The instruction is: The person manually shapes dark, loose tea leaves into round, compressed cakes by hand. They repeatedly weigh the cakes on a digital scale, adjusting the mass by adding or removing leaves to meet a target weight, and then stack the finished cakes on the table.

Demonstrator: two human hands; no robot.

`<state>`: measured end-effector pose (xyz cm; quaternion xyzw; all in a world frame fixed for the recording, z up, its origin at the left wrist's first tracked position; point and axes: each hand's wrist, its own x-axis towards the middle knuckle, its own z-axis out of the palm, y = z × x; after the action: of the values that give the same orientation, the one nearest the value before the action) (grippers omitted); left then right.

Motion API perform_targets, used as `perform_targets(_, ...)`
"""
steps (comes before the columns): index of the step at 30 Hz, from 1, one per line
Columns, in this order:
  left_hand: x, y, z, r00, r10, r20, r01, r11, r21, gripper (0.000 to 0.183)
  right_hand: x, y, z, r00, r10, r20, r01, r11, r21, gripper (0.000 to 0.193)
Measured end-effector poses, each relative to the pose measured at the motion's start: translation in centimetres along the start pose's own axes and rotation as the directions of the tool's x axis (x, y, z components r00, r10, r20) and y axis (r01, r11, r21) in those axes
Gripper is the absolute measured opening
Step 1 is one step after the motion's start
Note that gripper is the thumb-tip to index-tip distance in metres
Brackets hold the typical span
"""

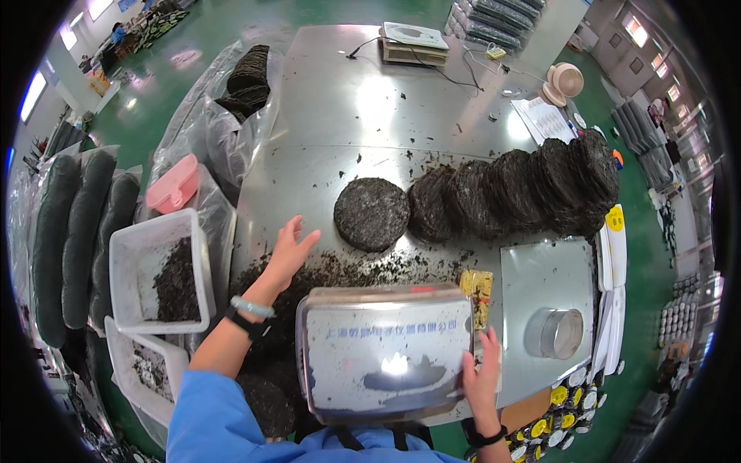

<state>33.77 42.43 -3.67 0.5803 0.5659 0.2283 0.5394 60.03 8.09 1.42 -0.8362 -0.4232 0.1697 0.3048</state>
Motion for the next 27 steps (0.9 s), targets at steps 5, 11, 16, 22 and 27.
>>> perform_targets(5,-17.2,3.3,-5.6,0.969,0.245,-0.042,-0.234,0.957,0.173,0.067,-1.5,-2.5,5.0,0.977,-0.213,-0.021,0.182,0.876,-0.447,0.078)
perform_targets(11,-28.5,-3.1,-8.4,0.998,-0.005,-0.069,0.011,0.996,0.085,0.069,-7.8,-13.0,15.5,0.776,-0.578,0.254,0.590,0.806,0.032,0.078)
perform_targets(16,-34.0,-12.1,-9.2,0.985,-0.047,-0.167,0.082,0.975,0.207,0.077,-6.4,-17.9,16.0,0.443,-0.888,0.120,0.829,0.457,0.323,0.053)
perform_targets(22,-41.0,-23.9,-11.8,0.841,-0.414,-0.348,0.475,0.873,0.110,0.089,2.2,-7.6,14.0,0.899,-0.419,-0.129,0.355,0.869,-0.345,0.068)
perform_targets(27,-40.9,-32.1,-10.2,0.843,-0.459,-0.280,0.481,0.877,0.010,0.095,-9.7,-20.0,16.5,0.364,-0.459,0.811,0.712,0.698,0.076,0.077)
